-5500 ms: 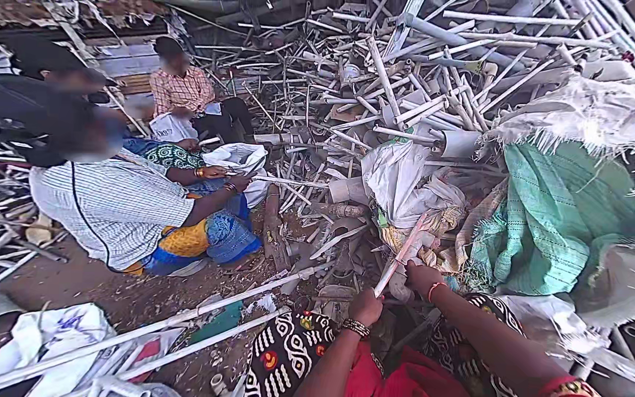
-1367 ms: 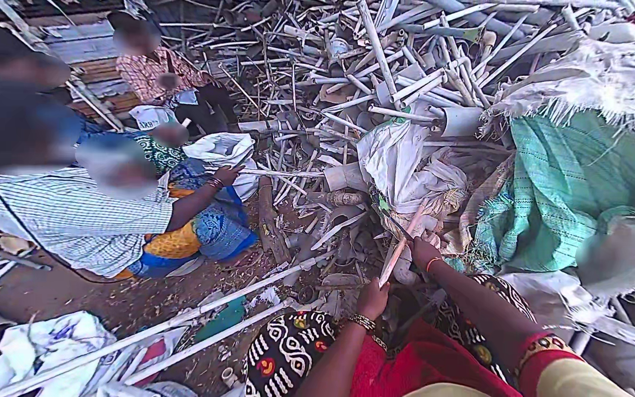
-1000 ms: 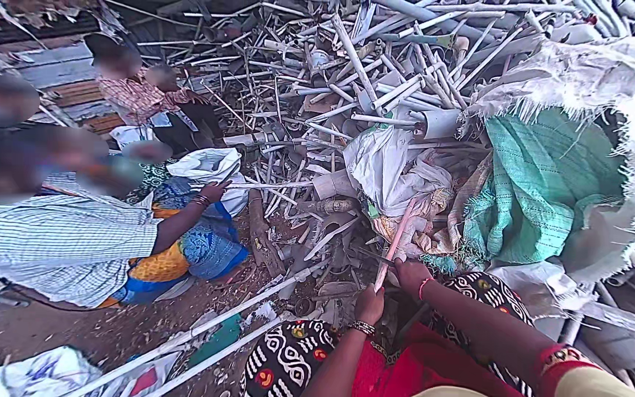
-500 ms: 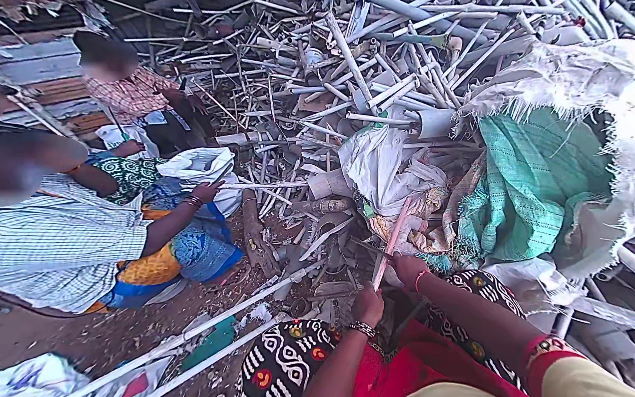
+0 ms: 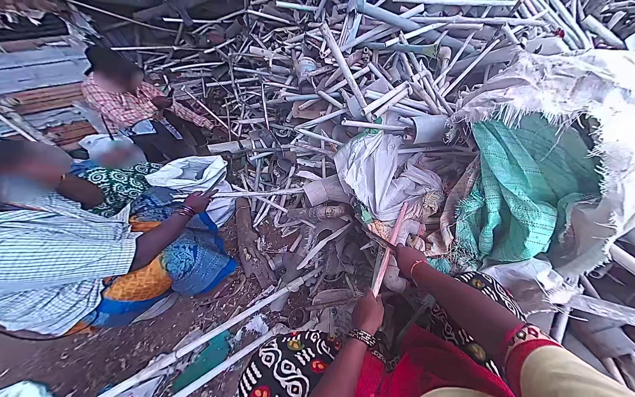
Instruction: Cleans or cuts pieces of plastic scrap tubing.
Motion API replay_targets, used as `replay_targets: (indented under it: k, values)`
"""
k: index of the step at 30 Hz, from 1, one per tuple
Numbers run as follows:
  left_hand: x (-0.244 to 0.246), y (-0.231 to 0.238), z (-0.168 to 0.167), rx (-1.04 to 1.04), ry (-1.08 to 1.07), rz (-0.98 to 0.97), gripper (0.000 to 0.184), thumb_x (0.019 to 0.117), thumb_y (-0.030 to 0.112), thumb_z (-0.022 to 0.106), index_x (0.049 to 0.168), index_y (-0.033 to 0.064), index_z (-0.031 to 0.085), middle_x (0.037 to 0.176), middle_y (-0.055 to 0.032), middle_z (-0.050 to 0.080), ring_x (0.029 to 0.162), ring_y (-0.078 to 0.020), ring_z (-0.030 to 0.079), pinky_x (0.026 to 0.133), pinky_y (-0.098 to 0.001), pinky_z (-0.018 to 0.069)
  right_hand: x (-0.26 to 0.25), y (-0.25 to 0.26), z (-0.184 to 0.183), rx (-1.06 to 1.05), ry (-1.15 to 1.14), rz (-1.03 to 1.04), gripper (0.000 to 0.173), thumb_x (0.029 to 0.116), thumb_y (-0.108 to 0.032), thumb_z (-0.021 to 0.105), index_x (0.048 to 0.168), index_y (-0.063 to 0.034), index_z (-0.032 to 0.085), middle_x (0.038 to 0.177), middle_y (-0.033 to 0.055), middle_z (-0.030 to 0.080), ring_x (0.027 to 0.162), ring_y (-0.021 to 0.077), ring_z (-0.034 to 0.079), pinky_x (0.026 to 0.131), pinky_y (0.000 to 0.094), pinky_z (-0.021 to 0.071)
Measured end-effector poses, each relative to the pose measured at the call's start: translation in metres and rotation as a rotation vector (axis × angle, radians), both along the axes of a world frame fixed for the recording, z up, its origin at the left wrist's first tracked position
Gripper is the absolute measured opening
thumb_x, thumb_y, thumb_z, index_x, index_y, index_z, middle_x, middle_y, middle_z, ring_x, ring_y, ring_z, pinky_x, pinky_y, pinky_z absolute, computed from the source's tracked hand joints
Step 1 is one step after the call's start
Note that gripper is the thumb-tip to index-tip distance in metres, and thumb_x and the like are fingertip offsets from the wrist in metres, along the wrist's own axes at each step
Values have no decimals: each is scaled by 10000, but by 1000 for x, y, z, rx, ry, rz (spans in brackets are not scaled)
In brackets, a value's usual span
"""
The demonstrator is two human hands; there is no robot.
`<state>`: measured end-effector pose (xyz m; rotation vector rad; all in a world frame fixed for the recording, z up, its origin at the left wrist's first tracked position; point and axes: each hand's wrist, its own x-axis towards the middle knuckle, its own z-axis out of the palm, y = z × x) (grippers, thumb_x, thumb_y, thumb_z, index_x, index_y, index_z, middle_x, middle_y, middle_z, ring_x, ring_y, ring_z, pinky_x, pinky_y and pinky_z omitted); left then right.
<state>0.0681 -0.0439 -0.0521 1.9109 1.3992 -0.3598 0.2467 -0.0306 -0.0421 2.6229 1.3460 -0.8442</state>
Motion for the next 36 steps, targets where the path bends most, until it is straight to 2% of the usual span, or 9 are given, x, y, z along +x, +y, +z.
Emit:
replay_targets:
  k: [7,12,18,23,25,29,32,34,36]
  values:
    - [-6,9,-1,-2,17,-1,477,1126,354,417,1437,8,522,1350,-241,643,1292,-377,619,1072,-562,487,-43,-36,9,-33,30,283,534,1138,-428,291,1413,-6,470,1231,280,665,1189,459,653,952,624,517]
    - [-2,6,0,40,42,-13,483,1126,350,416,1452,6,504,1338,-234,652,1270,-369,637,1054,-550,505,-12,-3,-1,-3,12,15,489,1133,-390,313,1435,-41,471,1303,252,655,1245,428,637,980,609,517]
    - [-3,5,-4,48,70,-28,491,1124,347,419,1476,11,487,1361,-233,642,1287,-366,628,1066,-548,499,-40,-41,9,-36,36,295,478,1138,-368,322,1418,-9,465,1237,282,661,1183,469,650,936,630,517]
    - [-1,4,-2,28,19,18,485,1123,353,429,1448,3,511,1352,-242,641,1291,-374,620,1073,-556,488,-11,-9,0,12,25,35,477,1134,-379,314,1415,-31,479,1292,251,659,1241,430,638,975,612,514]
    - [-8,10,-5,-61,-82,76,481,1121,347,455,1397,-38,540,1335,-272,631,1282,-391,611,1085,-557,467,-28,-19,3,8,60,93,494,1137,-388,308,1425,-20,467,1283,266,656,1233,445,637,976,621,510]
    - [-12,14,-16,-142,-220,130,469,1119,332,469,1336,-75,557,1222,-293,628,1119,-397,625,994,-547,474,-31,-40,6,12,45,280,525,1139,-417,308,1412,0,473,1229,296,661,1179,483,649,941,638,512]
    - [-8,10,-19,-142,-224,129,473,1123,328,461,1359,-73,546,1217,-299,634,1095,-399,638,986,-547,485,2,-18,-2,19,19,73,497,1135,-397,327,1423,-22,481,1294,272,649,1240,454,630,976,625,510]
    - [-10,12,-19,-169,-292,194,425,1117,303,487,1314,-67,559,1075,-241,621,907,-320,594,858,-484,488,1,-11,1,28,38,34,501,1135,-391,330,1438,-19,476,1317,269,642,1259,450,620,992,629,498]
    - [-16,13,-19,-209,-354,275,376,1103,283,525,1261,-53,579,900,-131,546,718,-201,480,690,-376,445,-21,-24,3,25,72,143,498,1137,-386,325,1434,-13,466,1281,283,652,1225,469,634,972,639,502]
